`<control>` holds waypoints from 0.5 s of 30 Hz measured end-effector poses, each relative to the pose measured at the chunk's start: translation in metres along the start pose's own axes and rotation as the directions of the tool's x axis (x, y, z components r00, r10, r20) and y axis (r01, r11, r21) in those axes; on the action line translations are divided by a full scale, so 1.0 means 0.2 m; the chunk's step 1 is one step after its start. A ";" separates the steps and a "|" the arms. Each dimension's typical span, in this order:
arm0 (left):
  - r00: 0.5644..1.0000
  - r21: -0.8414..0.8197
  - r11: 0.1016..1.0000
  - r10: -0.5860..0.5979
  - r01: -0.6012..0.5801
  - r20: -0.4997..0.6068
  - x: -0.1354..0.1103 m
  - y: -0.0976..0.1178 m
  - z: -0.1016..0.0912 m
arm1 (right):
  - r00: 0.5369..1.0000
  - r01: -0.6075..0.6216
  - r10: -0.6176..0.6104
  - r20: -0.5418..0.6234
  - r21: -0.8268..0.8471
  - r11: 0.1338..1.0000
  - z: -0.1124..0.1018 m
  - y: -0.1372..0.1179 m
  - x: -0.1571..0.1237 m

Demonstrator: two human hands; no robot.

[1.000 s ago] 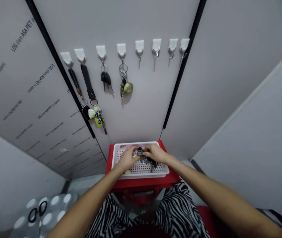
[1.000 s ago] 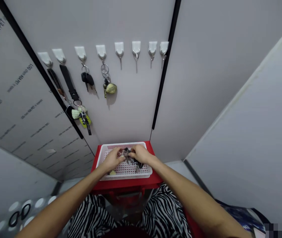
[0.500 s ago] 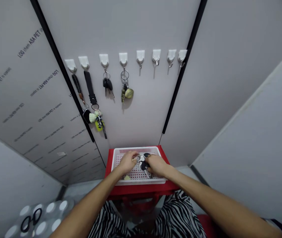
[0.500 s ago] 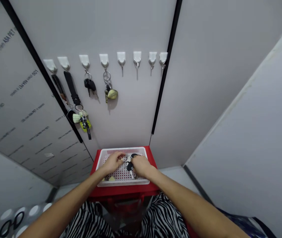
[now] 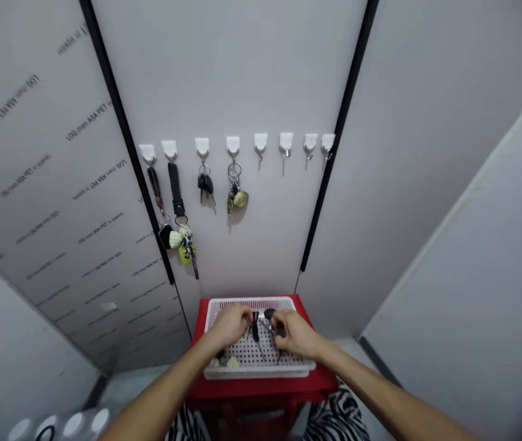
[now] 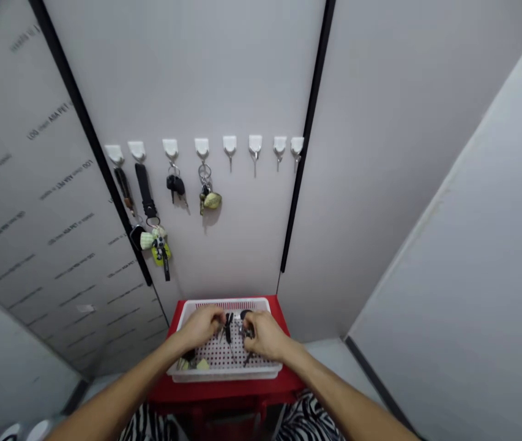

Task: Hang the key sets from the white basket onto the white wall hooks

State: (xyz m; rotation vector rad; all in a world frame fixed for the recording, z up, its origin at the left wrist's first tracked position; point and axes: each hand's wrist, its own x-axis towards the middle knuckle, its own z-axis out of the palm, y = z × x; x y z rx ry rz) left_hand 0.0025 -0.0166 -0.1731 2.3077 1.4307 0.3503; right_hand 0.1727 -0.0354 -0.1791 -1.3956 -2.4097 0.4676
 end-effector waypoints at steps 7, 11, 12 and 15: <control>0.996 -0.539 0.838 0.060 -0.084 -0.062 0.00 0.10 0.02 | 0.982 -0.045 0.139 -0.124 0.571 0.820 -0.09 -0.09 0.06; 0.988 -0.828 0.540 0.070 -0.153 -0.137 0.04 0.23 -0.10 | 0.941 0.044 0.180 -0.287 0.632 0.774 -0.28 -0.19 0.14; 0.982 -0.826 0.532 0.067 -0.186 -0.178 0.05 0.25 -0.15 | 0.931 0.077 0.169 -0.324 0.627 0.775 -0.33 -0.21 0.16; 0.953 -0.724 0.639 0.049 -0.260 -0.300 0.08 0.29 -0.30 | 0.920 0.159 0.117 -0.374 0.630 0.760 -0.48 -0.27 0.22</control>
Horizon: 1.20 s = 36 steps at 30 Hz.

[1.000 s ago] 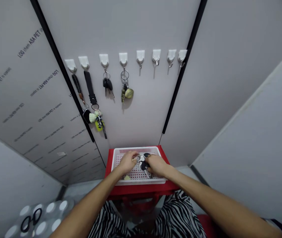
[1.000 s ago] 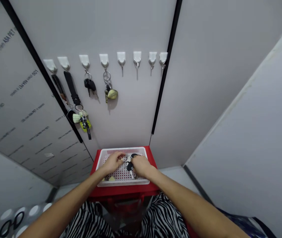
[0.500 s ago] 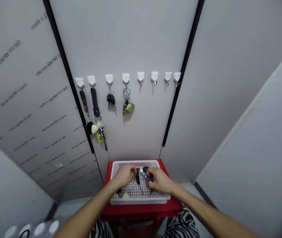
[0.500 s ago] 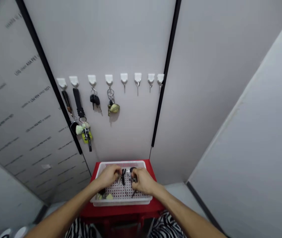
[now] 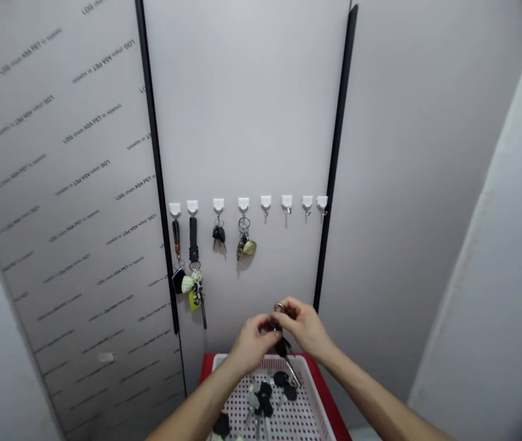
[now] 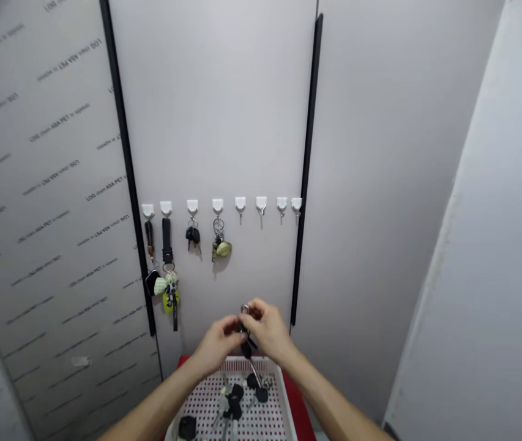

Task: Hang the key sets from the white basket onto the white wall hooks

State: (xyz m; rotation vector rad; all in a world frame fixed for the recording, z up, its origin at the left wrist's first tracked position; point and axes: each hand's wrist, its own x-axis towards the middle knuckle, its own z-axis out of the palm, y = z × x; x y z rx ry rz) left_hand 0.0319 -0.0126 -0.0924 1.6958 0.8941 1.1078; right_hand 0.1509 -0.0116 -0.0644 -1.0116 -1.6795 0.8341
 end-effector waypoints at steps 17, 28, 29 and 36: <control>0.899 0.081 0.976 0.216 -0.200 -0.382 0.46 0.50 -0.19 | 0.931 0.235 -0.158 -0.328 0.210 0.949 -0.13 -0.48 0.63; 0.914 0.330 0.936 0.233 -0.119 -0.332 0.29 0.30 -0.19 | 0.857 0.179 -0.269 -0.440 -0.235 0.955 -0.14 -0.22 0.61; 0.931 0.360 0.925 0.233 -0.123 -0.280 0.23 0.24 -0.18 | 0.850 0.200 -0.313 -0.424 -0.289 0.936 -0.14 -0.16 0.53; 0.988 0.684 0.727 -0.142 0.062 0.062 -0.19 -0.33 -0.08 | 0.968 0.095 0.054 0.247 -0.553 0.828 0.07 0.39 -0.16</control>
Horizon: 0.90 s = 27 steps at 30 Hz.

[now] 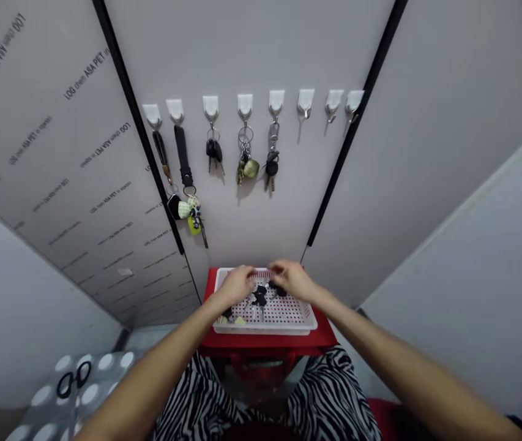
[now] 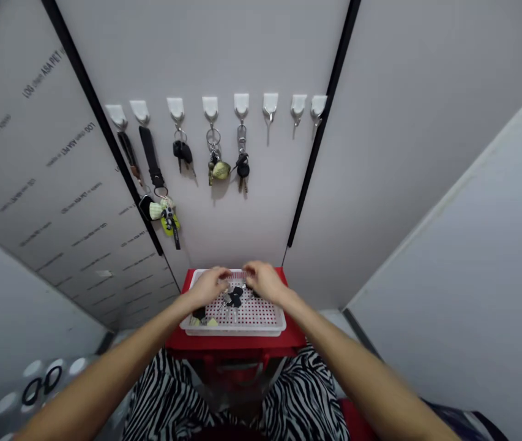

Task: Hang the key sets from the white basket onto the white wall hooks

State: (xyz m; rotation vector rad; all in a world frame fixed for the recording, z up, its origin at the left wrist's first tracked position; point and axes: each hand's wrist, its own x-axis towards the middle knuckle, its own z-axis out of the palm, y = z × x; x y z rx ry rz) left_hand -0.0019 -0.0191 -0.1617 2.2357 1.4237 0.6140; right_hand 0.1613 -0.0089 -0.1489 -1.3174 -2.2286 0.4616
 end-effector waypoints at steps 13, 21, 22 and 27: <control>0.991 0.037 0.992 -0.121 0.119 0.052 -0.02 -0.13 0.17 | 0.971 0.004 0.045 0.235 -0.202 0.979 0.19 0.06 -0.10; 0.993 0.096 0.993 -0.072 0.063 0.097 -0.04 -0.07 0.19 | 0.964 0.040 0.009 0.265 -0.180 0.983 0.21 0.04 -0.10; 0.991 0.108 0.992 -0.081 0.069 0.109 -0.05 -0.06 0.19 | 0.962 0.032 0.019 0.271 -0.183 0.983 0.22 0.03 -0.10; 0.975 0.017 0.990 -0.142 0.142 0.172 -0.05 -0.06 0.18 | 0.970 0.029 0.010 0.245 -0.156 0.987 0.24 0.03 -0.11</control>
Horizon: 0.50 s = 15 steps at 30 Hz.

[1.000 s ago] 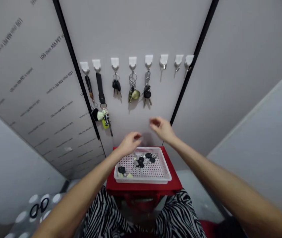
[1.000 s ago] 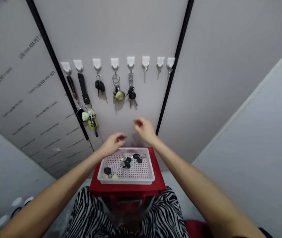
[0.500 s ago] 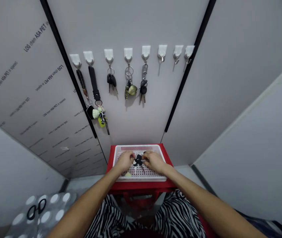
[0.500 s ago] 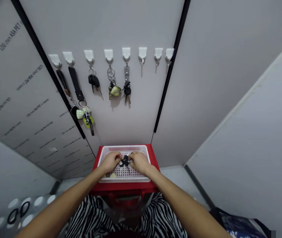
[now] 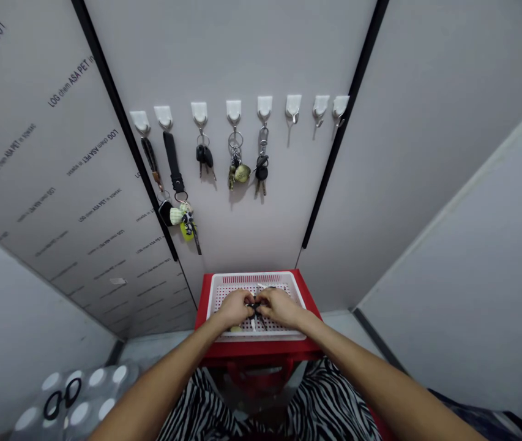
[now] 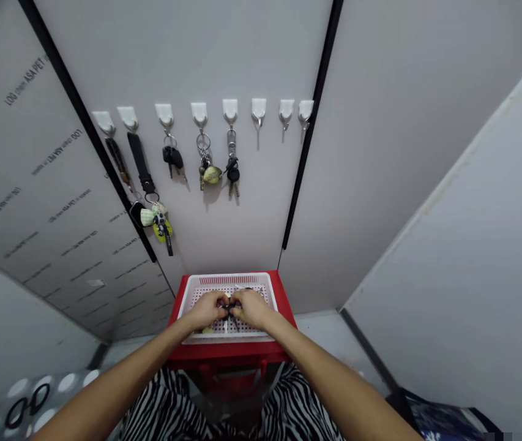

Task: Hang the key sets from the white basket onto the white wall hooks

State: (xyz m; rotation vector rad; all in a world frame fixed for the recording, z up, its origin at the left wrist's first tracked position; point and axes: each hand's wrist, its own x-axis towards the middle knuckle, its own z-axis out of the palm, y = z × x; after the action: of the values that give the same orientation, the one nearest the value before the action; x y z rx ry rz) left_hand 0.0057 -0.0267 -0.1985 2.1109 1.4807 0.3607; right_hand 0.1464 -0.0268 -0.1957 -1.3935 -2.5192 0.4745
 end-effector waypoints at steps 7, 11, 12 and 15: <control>1.000 0.025 1.000 -0.001 0.001 -0.013 0.00 0.01 0.00 | 0.998 -0.053 0.052 0.032 0.030 0.998 -0.02 -0.01 -0.02; 0.991 -0.067 0.997 0.025 -0.034 -0.132 0.02 0.03 -0.06 | 0.997 -0.056 0.063 -0.054 0.129 0.990 -0.07 -0.01 -0.02; 0.986 -0.129 0.991 0.023 -0.045 -0.167 0.03 0.04 -0.09 | 0.991 -0.036 0.057 -0.123 0.164 0.986 -0.10 -0.02 -0.01; 0.975 -0.318 0.940 0.056 -0.123 -0.213 0.07 0.13 -0.20 | 0.940 0.056 0.037 -0.339 0.262 0.963 -0.22 -0.03 0.01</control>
State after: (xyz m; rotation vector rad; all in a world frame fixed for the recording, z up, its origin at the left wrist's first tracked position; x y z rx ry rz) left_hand 0.0104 -0.0099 -0.1529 1.9177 1.3241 0.8203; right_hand 0.1550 -0.0205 -0.1526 -1.2387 -2.0956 0.5013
